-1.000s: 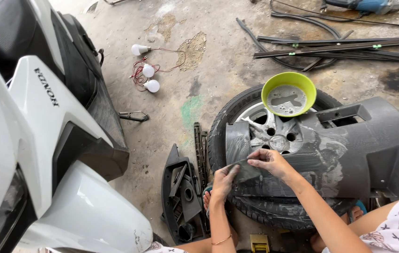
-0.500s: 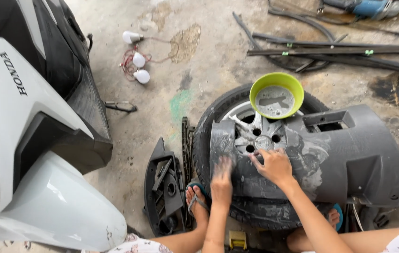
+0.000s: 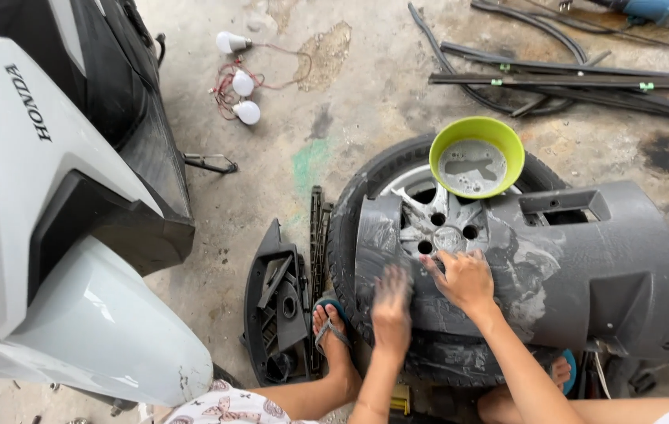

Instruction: The person sands a black plastic car part with sandpaper while it rests on a tire. They use both hands to rub the sandpaper over the surface, occasionally dipping it into a green bowl of soapy water to keep it wet.

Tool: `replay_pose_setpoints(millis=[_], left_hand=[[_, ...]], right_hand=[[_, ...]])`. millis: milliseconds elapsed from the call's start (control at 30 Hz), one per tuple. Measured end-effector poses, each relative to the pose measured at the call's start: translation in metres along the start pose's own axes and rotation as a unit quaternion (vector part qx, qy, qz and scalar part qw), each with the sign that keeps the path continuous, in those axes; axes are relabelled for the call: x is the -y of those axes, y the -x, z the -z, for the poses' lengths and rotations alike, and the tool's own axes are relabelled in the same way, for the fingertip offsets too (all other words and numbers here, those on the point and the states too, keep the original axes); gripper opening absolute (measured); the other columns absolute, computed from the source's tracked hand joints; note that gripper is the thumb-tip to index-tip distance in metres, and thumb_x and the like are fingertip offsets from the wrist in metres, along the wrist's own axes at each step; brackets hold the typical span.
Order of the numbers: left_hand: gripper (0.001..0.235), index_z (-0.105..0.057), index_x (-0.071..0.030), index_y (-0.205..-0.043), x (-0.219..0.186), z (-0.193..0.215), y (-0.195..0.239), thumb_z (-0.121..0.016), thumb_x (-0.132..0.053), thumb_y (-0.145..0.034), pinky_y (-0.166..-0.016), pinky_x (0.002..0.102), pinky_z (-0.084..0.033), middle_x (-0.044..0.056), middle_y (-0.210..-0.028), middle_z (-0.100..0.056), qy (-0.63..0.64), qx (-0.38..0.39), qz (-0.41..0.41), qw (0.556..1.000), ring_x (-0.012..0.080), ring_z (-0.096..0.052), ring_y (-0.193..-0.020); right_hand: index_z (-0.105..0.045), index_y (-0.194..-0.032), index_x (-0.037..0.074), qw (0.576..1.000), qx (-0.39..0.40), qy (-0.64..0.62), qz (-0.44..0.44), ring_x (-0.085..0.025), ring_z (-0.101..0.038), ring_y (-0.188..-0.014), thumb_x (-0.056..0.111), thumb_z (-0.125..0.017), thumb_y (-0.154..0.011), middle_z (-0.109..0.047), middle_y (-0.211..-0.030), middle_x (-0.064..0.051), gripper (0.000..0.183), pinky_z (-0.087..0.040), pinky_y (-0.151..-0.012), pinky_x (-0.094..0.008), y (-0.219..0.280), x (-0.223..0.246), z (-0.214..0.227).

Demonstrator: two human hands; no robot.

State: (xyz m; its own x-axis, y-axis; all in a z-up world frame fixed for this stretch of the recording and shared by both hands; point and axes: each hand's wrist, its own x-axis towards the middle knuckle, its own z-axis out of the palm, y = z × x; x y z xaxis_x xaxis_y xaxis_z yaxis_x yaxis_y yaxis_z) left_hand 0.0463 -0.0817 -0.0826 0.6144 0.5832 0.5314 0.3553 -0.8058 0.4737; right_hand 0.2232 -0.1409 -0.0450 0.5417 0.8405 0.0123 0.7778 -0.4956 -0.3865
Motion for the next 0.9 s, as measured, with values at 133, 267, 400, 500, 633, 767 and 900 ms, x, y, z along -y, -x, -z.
replay_pose_setpoints(millis=[133,267,400,500,633,767,900], left_hand=[[0.069,-0.055,-0.008,-0.145,0.037,-0.001,-0.016,-0.063,0.027,-0.086,-0.124,0.045,-0.036,0.014,-0.147,-0.060,-0.037,0.023,-0.023,0.999,0.0276,-0.059,-0.137],[0.035,-0.070,-0.015,-0.133,0.026,-0.019,0.000,-0.066,-0.015,-0.098,-0.117,0.048,-0.038,0.009,-0.135,-0.069,-0.116,-0.126,0.053,0.984,0.0244,-0.062,-0.129],[0.034,-0.070,-0.024,-0.134,0.026,-0.018,0.025,-0.057,-0.019,-0.103,-0.122,0.047,-0.027,-0.002,-0.134,-0.071,-0.081,-0.080,-0.044,0.993,0.0145,-0.065,-0.127],[0.035,-0.075,-0.022,-0.128,0.043,0.009,-0.012,-0.066,-0.009,-0.097,-0.121,0.050,-0.031,0.003,-0.120,-0.076,-0.122,-0.202,0.094,0.967,0.0216,-0.071,-0.110],[0.032,-0.073,-0.018,-0.129,0.008,-0.010,0.027,-0.057,-0.013,-0.102,-0.118,0.054,-0.034,0.007,-0.132,-0.072,-0.095,-0.151,0.036,0.983,0.0255,-0.067,-0.122],[0.037,-0.071,-0.021,-0.134,0.022,-0.007,0.018,-0.058,-0.011,-0.101,-0.123,0.050,-0.024,0.001,-0.132,-0.071,-0.091,-0.170,0.070,0.979,0.0171,-0.064,-0.126],[0.034,-0.070,-0.018,-0.133,-0.001,-0.030,0.039,-0.051,-0.013,-0.106,-0.121,0.049,-0.029,0.004,-0.138,-0.069,-0.088,-0.152,0.052,0.983,0.0210,-0.060,-0.132]], right_hand=[[-0.073,-0.102,0.017,1.000,0.016,-0.003,-0.019,-0.030,-0.073,-0.071,0.071,-0.017,-0.092,-0.072,-0.063,-0.007,0.079,-0.044,-0.109,-0.056,-0.007,0.003,0.006],[-0.073,-0.098,0.017,1.000,-0.001,0.016,-0.021,-0.035,-0.076,-0.084,0.071,-0.025,-0.100,-0.072,-0.076,-0.022,0.072,-0.046,-0.095,-0.044,0.008,0.002,-0.001],[-0.074,-0.099,0.020,0.999,0.021,0.002,-0.047,-0.034,-0.076,-0.087,0.079,-0.015,-0.096,-0.074,-0.081,-0.023,0.084,-0.044,-0.097,-0.043,-0.001,0.008,0.008],[-0.073,-0.100,0.014,1.000,-0.005,0.013,-0.020,-0.039,-0.075,-0.083,0.070,-0.023,-0.101,-0.072,-0.078,-0.025,0.075,-0.045,-0.096,-0.046,-0.001,0.007,0.006],[-0.073,-0.098,0.017,0.999,-0.012,0.011,-0.044,-0.036,-0.075,-0.081,0.072,-0.022,-0.103,-0.072,-0.077,-0.023,0.075,-0.044,-0.095,-0.043,-0.001,0.003,-0.010],[-0.075,-0.097,0.018,0.997,-0.057,0.037,-0.038,-0.033,-0.075,-0.076,0.059,-0.037,-0.105,-0.072,-0.073,-0.019,0.056,-0.046,-0.091,-0.041,0.000,0.002,-0.010],[-0.076,-0.097,0.018,0.994,-0.093,0.037,-0.031,-0.031,-0.076,-0.075,0.052,-0.047,-0.104,-0.073,-0.071,-0.017,0.045,-0.047,-0.087,-0.040,0.002,0.002,-0.013]])
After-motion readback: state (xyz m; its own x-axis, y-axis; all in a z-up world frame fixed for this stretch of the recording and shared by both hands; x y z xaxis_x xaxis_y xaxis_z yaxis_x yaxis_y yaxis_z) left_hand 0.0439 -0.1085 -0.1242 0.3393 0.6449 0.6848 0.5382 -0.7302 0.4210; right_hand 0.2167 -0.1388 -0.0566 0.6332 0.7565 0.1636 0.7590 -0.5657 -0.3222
